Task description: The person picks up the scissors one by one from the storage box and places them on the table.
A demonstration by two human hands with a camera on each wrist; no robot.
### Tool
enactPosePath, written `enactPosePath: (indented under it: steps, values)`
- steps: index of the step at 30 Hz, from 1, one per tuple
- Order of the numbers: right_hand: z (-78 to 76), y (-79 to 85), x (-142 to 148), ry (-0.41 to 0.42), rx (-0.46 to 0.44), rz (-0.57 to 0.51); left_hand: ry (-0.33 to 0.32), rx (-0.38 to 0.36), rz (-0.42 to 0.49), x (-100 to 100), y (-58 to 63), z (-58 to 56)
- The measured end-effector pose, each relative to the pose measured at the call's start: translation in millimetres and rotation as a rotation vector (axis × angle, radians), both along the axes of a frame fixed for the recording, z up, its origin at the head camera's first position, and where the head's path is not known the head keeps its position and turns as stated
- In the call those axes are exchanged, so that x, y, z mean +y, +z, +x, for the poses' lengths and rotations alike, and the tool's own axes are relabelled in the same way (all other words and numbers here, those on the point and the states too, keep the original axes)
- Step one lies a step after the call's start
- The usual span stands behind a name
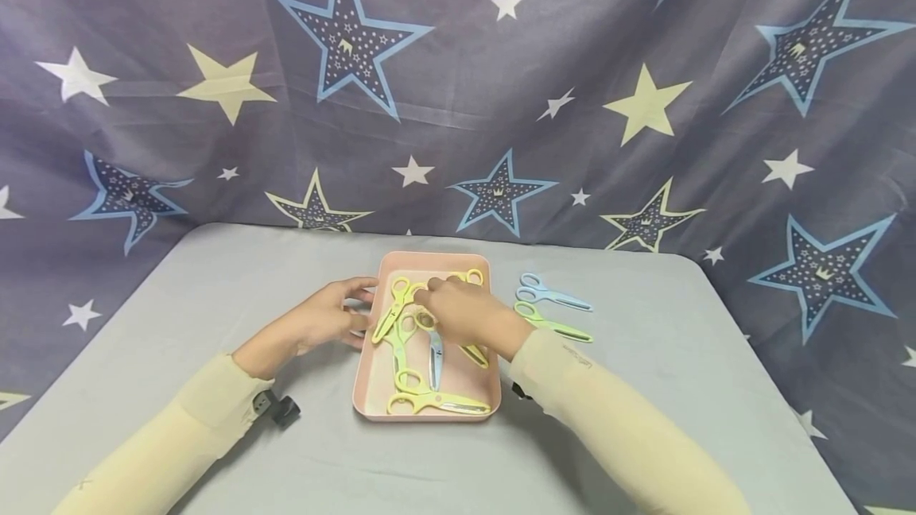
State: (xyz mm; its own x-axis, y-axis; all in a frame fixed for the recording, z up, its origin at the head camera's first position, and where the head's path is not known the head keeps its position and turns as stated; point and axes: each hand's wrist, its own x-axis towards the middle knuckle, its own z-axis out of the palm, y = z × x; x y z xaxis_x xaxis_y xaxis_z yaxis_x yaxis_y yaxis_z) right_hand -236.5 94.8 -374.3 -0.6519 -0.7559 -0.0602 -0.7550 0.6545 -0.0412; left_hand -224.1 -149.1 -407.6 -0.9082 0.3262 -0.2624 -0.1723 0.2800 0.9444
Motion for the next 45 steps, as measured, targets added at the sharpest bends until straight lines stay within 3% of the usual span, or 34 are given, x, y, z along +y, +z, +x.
enactPosePath:
  steps: [3, 8, 14, 27, 45]
  values:
    - [4.4, -0.2, 3, -0.058, 0.012, 0.026, 0.005, -0.001, -0.001, -1, -0.2, -0.2]
    - [8.1, -5.3, 3, -0.128, -0.063, 0.066, -0.002, 0.005, 0.0, -1, 0.0, 0.2]
    - [6.8, -11.1, 1, -0.166, -0.079, -0.007, 0.005, 0.004, -0.005, -1, -0.9, 0.1]
    - [-4.5, -14.5, -1, 0.095, -0.082, -0.063, 0.0, 0.005, -0.012, -1, -1.5, -1.2]
    - [-0.9, -11.7, -5, 0.204, -0.124, -0.097, -0.004, 0.012, -0.011, -1, -1.5, -0.8]
